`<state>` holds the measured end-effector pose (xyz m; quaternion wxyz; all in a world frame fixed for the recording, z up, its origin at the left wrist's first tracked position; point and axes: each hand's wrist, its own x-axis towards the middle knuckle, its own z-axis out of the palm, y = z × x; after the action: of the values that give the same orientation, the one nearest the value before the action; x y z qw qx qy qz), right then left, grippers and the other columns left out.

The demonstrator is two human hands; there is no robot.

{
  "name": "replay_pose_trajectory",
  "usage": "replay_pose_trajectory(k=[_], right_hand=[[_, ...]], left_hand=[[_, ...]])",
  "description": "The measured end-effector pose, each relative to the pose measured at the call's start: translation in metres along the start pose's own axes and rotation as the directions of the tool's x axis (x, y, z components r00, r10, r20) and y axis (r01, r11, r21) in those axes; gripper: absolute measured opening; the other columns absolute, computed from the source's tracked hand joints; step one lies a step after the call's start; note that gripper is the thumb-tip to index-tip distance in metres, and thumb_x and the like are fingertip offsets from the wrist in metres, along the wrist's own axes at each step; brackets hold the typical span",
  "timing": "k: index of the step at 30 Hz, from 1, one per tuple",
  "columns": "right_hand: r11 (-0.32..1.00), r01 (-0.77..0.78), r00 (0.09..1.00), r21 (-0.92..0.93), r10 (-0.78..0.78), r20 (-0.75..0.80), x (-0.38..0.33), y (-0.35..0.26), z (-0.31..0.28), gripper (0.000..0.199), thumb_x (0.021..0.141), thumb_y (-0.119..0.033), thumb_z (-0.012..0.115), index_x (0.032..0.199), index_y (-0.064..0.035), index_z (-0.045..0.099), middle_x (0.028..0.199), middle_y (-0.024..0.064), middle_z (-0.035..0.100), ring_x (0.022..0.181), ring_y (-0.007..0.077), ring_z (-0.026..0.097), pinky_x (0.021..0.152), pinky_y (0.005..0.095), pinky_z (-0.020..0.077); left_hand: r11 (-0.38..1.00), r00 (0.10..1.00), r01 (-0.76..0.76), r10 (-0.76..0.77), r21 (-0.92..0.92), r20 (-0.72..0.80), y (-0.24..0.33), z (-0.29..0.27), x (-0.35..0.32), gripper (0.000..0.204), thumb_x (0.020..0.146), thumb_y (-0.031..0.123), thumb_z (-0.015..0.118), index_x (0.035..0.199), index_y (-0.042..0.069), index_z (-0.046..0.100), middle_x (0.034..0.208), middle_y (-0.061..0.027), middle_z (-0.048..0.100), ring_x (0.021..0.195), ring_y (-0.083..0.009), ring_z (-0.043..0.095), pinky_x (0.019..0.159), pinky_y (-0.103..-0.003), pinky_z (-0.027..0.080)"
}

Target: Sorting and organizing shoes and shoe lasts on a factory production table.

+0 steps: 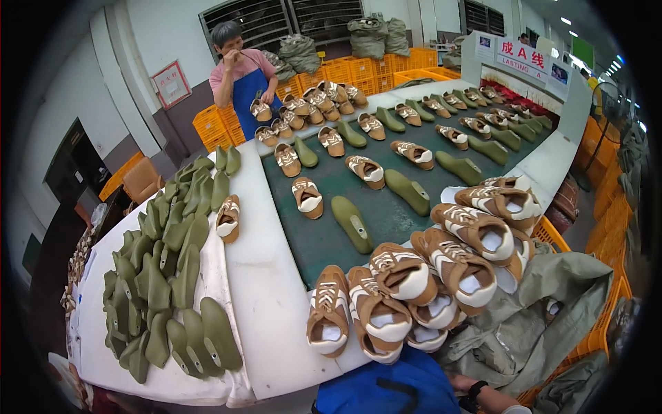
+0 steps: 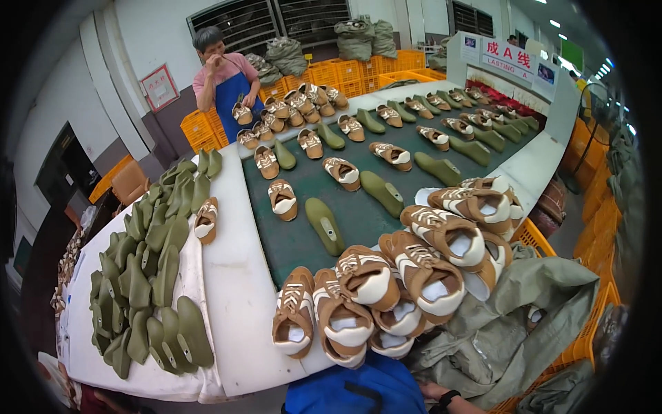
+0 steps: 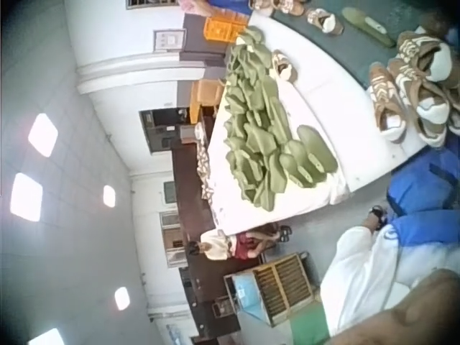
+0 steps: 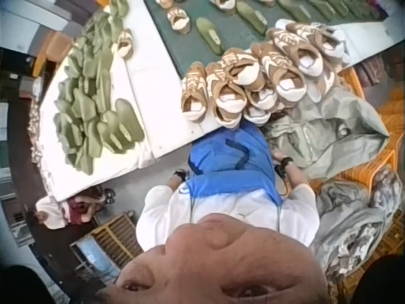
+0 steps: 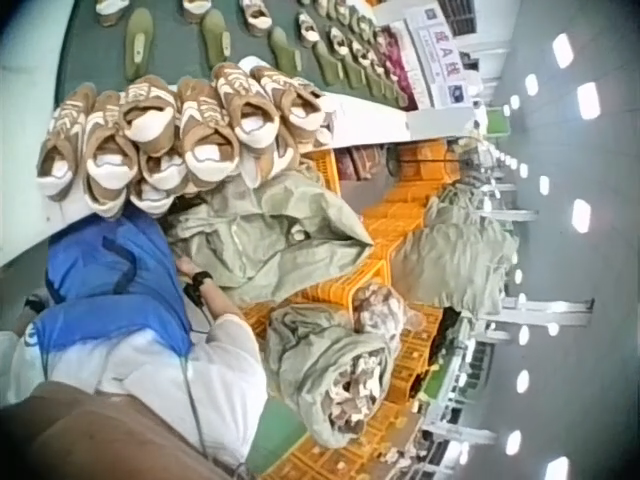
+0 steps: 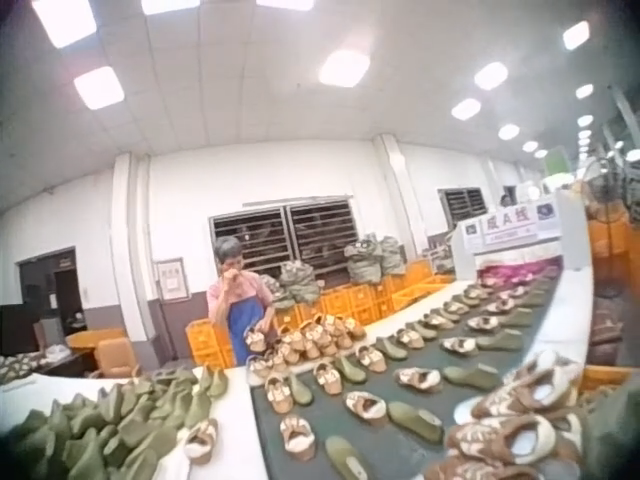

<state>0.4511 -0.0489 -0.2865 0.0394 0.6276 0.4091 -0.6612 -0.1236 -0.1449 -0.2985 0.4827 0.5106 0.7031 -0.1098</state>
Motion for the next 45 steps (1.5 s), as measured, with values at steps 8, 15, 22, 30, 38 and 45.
replay_pose_trajectory(k=[8,15,22,30,38,45], right_hand=[[0.447,0.727,0.629,-0.521,-0.738,0.244,0.019,0.039,0.002,0.023,0.083,-0.024,0.056,0.085,-0.0025,0.064,0.078,0.0201,0.062,0.067,0.0346,0.060,0.060,0.0377,0.0499],[0.506,0.413,0.903,-0.757,-0.333,0.271,-0.066,-0.062,-0.001,0.025,0.080,-0.024,0.056,0.087,-0.0001,0.062,0.084,0.0216,0.064,0.081,0.0400,0.061,0.066,0.0448,0.0491],[0.602,0.503,0.831,-0.620,-0.534,0.156,-0.004,0.007,-0.016,0.037,0.089,-0.032,0.043,0.100,-0.0027,0.062,0.105,0.0243,0.060,0.099,0.0391,0.056,0.081,0.0444,0.0455],[0.571,0.444,0.841,-0.690,-0.531,0.103,-0.054,-0.057,-0.001,0.033,0.084,-0.028,0.048,0.082,-0.0010,0.066,0.089,0.0240,0.063,0.085,0.0397,0.060,0.070,0.0464,0.0468],[0.560,0.322,0.852,-0.764,-0.523,-0.024,-0.066,-0.060,0.008,0.020,0.078,-0.015,0.052,0.073,-0.0006,0.065,0.081,0.0249,0.062,0.079,0.0394,0.061,0.067,0.0468,0.0472],[0.557,0.290,0.791,-0.778,-0.597,-0.133,-0.033,-0.030,0.018,0.020,0.075,-0.013,0.048,0.067,-0.0046,0.064,0.068,0.0180,0.062,0.064,0.0332,0.062,0.056,0.0443,0.0466]], left_hand=[[0.979,0.966,-0.166,0.137,-0.119,-0.220,0.010,0.053,-0.085,0.040,0.087,0.030,0.054,0.113,0.001,0.058,0.107,-0.0168,0.063,0.099,-0.0293,0.060,0.089,-0.037,0.046],[0.694,0.500,-0.589,-0.089,-0.414,-0.861,0.096,-0.168,-0.194,0.033,0.083,0.013,0.062,0.113,0.000,0.056,0.108,-0.0097,0.062,0.098,-0.0171,0.058,0.088,-0.030,0.045],[0.940,0.210,-0.206,-0.229,-0.271,-0.951,0.019,-0.215,-0.092,0.063,0.067,0.009,0.067,0.125,0.001,0.043,0.114,-0.0212,0.056,0.104,-0.0341,0.055,0.090,-0.037,0.044],[0.736,0.447,-0.474,-0.272,-0.484,-0.852,0.099,-0.211,-0.078,0.063,0.068,0.005,0.063,0.127,0.003,0.042,0.113,-0.0197,0.057,0.099,-0.0280,0.058,0.084,-0.034,0.047],[0.834,0.412,-0.506,0.008,-0.221,-0.911,0.180,-0.241,-0.008,0.054,0.072,0.012,0.063,0.122,0.000,0.046,0.120,-0.0204,0.052,0.112,-0.0336,0.049,0.096,-0.038,0.039],[0.744,-0.079,0.667,0.139,0.051,-0.987,0.072,-0.232,-0.165,0.042,0.078,0.041,0.063,0.102,0.006,0.061,0.100,-0.0143,0.056,0.091,-0.0335,0.050,0.074,-0.043,0.046]])
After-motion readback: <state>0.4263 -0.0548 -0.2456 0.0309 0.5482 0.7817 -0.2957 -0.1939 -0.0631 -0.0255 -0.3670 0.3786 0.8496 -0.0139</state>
